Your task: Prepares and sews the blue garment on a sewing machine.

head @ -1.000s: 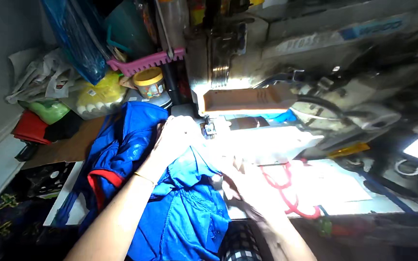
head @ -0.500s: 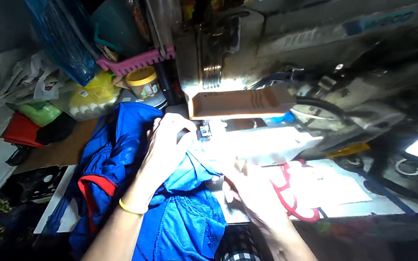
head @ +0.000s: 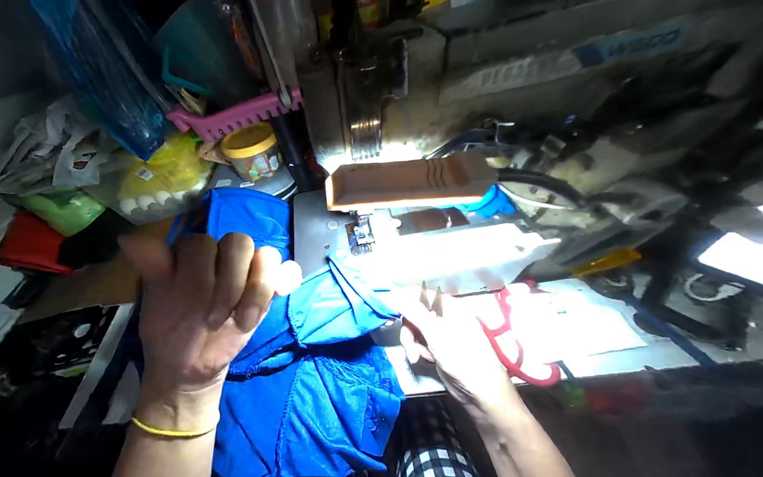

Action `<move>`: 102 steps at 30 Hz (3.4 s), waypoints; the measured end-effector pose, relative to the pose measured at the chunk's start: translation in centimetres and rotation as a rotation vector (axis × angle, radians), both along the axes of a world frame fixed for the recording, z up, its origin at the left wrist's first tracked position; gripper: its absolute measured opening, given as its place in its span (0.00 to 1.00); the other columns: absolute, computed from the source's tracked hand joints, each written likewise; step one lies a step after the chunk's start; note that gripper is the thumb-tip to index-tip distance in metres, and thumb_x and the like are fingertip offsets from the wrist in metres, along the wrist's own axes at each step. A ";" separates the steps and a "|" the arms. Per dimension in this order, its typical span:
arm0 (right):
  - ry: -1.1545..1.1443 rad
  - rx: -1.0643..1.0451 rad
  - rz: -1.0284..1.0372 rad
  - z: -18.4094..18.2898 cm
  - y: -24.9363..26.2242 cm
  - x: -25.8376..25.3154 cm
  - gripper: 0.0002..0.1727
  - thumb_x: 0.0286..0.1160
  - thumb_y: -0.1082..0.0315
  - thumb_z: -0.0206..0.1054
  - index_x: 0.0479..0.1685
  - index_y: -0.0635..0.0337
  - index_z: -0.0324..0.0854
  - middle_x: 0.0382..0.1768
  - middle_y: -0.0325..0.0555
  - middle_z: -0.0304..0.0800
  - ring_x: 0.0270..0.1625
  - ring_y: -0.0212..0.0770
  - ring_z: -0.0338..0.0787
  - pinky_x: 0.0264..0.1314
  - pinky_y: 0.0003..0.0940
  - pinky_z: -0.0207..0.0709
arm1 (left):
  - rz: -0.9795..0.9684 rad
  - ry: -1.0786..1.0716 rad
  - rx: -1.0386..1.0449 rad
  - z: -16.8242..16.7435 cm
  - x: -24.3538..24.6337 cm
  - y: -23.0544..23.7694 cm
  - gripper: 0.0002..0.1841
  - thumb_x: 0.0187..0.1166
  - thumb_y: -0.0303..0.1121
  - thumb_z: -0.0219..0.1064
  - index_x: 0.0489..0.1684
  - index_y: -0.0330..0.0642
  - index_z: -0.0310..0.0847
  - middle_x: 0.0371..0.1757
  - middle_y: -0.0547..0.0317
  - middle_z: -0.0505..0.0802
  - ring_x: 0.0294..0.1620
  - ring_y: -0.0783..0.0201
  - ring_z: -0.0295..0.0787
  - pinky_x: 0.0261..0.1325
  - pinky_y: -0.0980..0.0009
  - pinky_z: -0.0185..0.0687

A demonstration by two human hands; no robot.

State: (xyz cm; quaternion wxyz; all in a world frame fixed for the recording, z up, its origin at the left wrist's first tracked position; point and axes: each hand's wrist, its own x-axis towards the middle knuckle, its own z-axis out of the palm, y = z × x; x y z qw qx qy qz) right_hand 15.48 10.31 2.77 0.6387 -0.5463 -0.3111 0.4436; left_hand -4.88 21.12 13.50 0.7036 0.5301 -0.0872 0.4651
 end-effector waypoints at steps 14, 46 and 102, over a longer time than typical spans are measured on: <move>-0.368 0.161 0.023 -0.6 -2.1 -0.1 0.10 0.65 0.65 0.71 0.45 0.48 0.85 0.23 0.26 0.80 0.20 0.19 0.75 0.22 0.17 0.72 | 0.849 1.116 0.906 -3.5 -0.3 -5.8 0.06 0.70 0.40 0.66 0.36 0.53 0.86 0.36 0.74 0.88 0.38 0.78 0.84 0.39 0.77 0.82; 0.722 0.133 0.461 0.3 -5.8 -3.3 0.09 0.82 0.63 0.62 0.40 0.48 0.88 0.15 0.26 0.78 0.13 0.15 0.71 0.15 0.11 0.65 | 0.360 0.507 -0.423 -7.4 -3.3 -9.8 0.11 0.87 0.31 0.60 0.46 0.42 0.90 0.41 0.57 0.94 0.43 0.69 0.92 0.50 0.70 0.90; -0.429 0.171 0.022 1.7 3.0 -1.6 0.06 0.80 0.65 0.67 0.45 0.57 0.84 0.20 0.36 0.77 0.16 0.27 0.72 0.18 0.21 0.69 | 1.323 1.251 0.974 -6.8 -0.8 2.6 0.05 0.74 0.22 0.64 0.35 0.41 0.85 0.48 0.50 0.90 0.57 0.43 0.83 0.56 0.41 0.70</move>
